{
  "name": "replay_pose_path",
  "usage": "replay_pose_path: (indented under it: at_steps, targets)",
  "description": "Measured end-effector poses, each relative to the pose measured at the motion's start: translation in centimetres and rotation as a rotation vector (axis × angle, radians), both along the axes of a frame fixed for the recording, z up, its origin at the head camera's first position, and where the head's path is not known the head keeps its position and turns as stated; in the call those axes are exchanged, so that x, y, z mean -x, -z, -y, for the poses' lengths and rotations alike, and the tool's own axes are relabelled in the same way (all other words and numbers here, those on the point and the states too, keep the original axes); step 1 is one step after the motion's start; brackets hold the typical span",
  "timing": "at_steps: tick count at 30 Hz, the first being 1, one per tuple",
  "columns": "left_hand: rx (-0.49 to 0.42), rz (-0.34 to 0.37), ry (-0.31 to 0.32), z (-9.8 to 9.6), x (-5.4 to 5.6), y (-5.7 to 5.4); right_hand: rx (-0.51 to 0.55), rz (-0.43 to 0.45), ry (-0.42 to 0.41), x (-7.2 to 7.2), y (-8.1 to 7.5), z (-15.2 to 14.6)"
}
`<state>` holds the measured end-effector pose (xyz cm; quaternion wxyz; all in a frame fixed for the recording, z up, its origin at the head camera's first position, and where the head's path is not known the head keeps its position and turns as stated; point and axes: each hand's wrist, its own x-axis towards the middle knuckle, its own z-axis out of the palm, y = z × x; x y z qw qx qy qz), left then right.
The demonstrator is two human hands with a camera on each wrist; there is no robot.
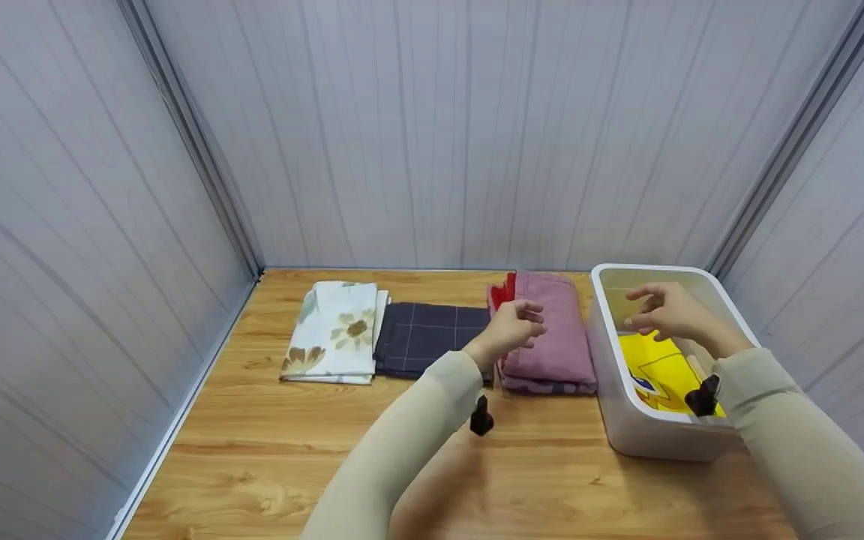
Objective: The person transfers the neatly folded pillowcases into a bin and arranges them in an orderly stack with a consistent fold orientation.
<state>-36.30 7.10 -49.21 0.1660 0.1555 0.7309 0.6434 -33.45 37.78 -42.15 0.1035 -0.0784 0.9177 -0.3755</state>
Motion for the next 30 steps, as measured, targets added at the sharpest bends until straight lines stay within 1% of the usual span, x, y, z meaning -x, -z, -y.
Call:
replay_pose_path:
  at_steps: [5,9,13,16,18,23,27,30]
  targets:
    - [0.018,-0.019,0.01,1.5,0.1,0.3,-0.012,0.003,-0.016,0.0,0.3,0.8]
    - [0.043,-0.03,-0.008,2.8,0.2,0.7,0.011,0.027,-0.023,0.2,1.0,1.4]
    - [0.064,-0.056,-0.018,4.2,0.4,1.2,0.038,0.063,-0.016,0.4,1.5,2.1]
    - [0.076,-0.071,-0.017,5.3,0.5,1.8,0.057,0.093,-0.002,0.5,1.5,2.7]
    - [0.076,-0.067,-0.018,6.1,0.5,2.1,0.067,0.112,0.008,0.6,1.5,3.1]
    - [0.109,-0.081,-0.023,8.1,0.6,2.9,0.063,0.159,0.054,0.7,1.3,4.0]
    - [0.164,-0.133,-0.029,9.5,0.9,3.5,0.039,0.179,0.081,0.8,1.1,4.6]
    - [0.199,-0.179,-0.03,10.6,0.9,4.2,0.028,0.192,0.09,0.9,1.0,4.8]
